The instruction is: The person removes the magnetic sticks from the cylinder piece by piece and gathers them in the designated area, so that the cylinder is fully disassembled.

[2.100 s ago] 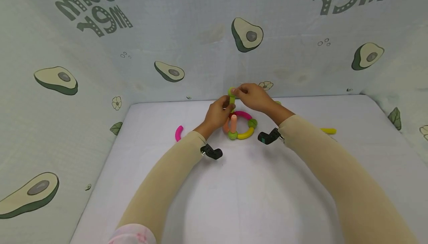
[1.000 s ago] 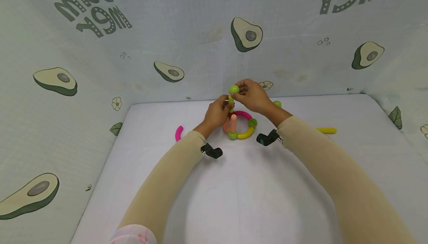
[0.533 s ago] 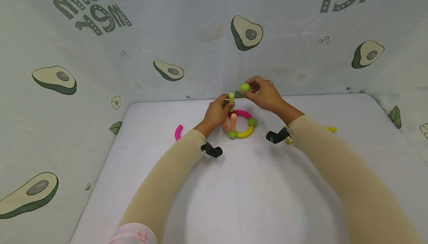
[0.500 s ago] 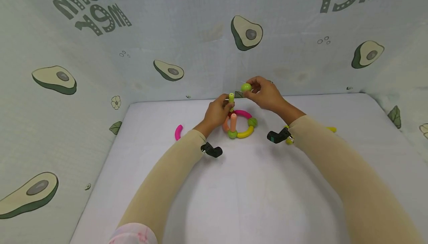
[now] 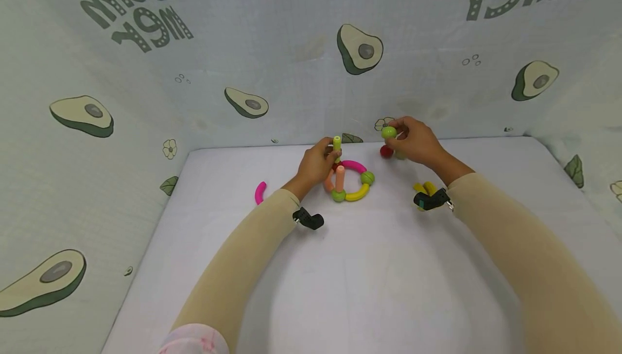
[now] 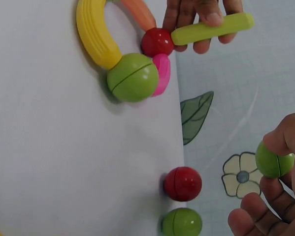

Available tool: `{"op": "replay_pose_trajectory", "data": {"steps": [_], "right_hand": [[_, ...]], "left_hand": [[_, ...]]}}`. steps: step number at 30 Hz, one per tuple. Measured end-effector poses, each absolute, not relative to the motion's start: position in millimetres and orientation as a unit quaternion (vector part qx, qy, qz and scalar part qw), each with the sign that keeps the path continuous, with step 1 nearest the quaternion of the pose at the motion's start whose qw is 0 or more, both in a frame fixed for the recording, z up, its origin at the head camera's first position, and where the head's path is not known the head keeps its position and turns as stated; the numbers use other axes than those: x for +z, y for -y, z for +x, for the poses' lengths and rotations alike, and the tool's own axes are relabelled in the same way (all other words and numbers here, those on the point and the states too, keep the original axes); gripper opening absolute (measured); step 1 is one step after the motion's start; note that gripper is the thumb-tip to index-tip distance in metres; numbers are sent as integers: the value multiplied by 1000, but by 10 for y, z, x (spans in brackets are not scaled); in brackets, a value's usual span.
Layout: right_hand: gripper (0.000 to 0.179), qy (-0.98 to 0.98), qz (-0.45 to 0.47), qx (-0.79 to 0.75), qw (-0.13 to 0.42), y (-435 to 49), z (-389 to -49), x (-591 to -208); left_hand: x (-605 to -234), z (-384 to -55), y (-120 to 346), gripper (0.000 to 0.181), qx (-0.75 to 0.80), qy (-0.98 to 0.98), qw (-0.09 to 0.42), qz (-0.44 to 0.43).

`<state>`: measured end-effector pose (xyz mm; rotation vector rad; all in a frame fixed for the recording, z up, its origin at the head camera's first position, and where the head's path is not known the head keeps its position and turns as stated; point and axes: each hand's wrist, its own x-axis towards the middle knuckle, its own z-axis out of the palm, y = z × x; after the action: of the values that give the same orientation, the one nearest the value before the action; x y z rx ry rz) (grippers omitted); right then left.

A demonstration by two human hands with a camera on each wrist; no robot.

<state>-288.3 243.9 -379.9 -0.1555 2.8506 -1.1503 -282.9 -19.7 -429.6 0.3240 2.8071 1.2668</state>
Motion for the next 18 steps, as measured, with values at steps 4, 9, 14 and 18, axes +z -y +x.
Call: {"op": "replay_pose_trajectory", "data": {"steps": [4, 9, 14, 18], "right_hand": [[53, -929, -27, -368, 36, -2590, -2852, -3844], [57, -933, -4, -359, 34, -2753, -2836, -3907], [59, -936, 2, -351, 36, -2898, -2816, -3960], [58, -937, 4, -348, 40, -2998, -2810, -4018]], "left_hand": [[-4285, -2821, 191, 43, 406, -908, 27, 101], [-4291, -2814, 193, 41, 397, -912, 18, 104], [-4302, -2815, 199, 42, 403, -909, 20, 107], [-4316, -2821, 203, 42, 412, -904, 19, 115]]}}
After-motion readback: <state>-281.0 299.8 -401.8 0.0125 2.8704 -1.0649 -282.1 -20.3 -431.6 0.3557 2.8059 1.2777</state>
